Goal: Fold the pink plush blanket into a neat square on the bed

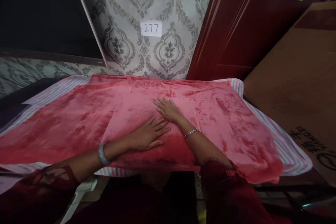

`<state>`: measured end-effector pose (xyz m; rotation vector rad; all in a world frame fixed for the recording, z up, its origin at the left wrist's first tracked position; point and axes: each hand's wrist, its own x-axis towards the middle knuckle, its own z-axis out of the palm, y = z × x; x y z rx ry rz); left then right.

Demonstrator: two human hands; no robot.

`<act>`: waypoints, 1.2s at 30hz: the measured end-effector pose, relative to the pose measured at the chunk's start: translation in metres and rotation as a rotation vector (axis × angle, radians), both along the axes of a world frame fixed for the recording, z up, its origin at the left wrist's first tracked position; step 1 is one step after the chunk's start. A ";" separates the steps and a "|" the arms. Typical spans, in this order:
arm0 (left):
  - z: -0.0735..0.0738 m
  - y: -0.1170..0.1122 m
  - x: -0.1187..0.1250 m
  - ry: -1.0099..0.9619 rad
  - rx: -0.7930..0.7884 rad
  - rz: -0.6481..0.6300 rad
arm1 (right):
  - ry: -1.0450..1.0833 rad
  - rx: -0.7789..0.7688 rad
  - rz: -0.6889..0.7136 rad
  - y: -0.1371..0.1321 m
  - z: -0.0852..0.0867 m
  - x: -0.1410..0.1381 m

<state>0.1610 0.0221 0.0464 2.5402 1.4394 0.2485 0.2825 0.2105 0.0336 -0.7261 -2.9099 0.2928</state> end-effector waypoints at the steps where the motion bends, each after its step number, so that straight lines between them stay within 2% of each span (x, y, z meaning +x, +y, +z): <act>1: -0.001 0.001 0.000 -0.001 -0.013 -0.003 | 0.002 0.005 0.007 0.002 -0.003 0.000; 9: -0.003 0.006 0.000 -0.012 -0.041 -0.011 | -0.015 0.012 -0.002 0.005 -0.009 -0.003; 12: -0.001 0.005 -0.001 -0.018 0.030 -0.013 | -0.021 -0.001 -0.001 0.007 -0.004 -0.004; 15: 0.006 -0.005 -0.002 -0.015 0.115 -0.016 | -0.004 -0.039 0.011 0.006 0.007 -0.002; 19: 0.008 -0.034 0.002 -0.003 0.194 -0.079 | 0.071 -0.038 0.187 -0.018 0.020 0.010; 22: -0.003 -0.052 0.008 0.019 0.237 -0.130 | 0.038 -0.052 0.368 -0.046 0.019 0.019; 25: -0.018 -0.059 0.013 0.045 0.247 -0.074 | -0.037 -0.041 0.436 -0.059 0.013 0.017; 27: -0.025 -0.060 0.013 0.044 0.243 -0.050 | -0.072 0.006 0.415 -0.052 0.010 0.009; 31: -0.028 -0.062 0.010 0.012 0.230 -0.046 | -0.090 0.089 0.345 -0.017 0.010 -0.015; 36: -0.025 -0.065 0.008 -0.032 0.193 -0.045 | -0.086 0.046 0.223 0.022 0.008 -0.040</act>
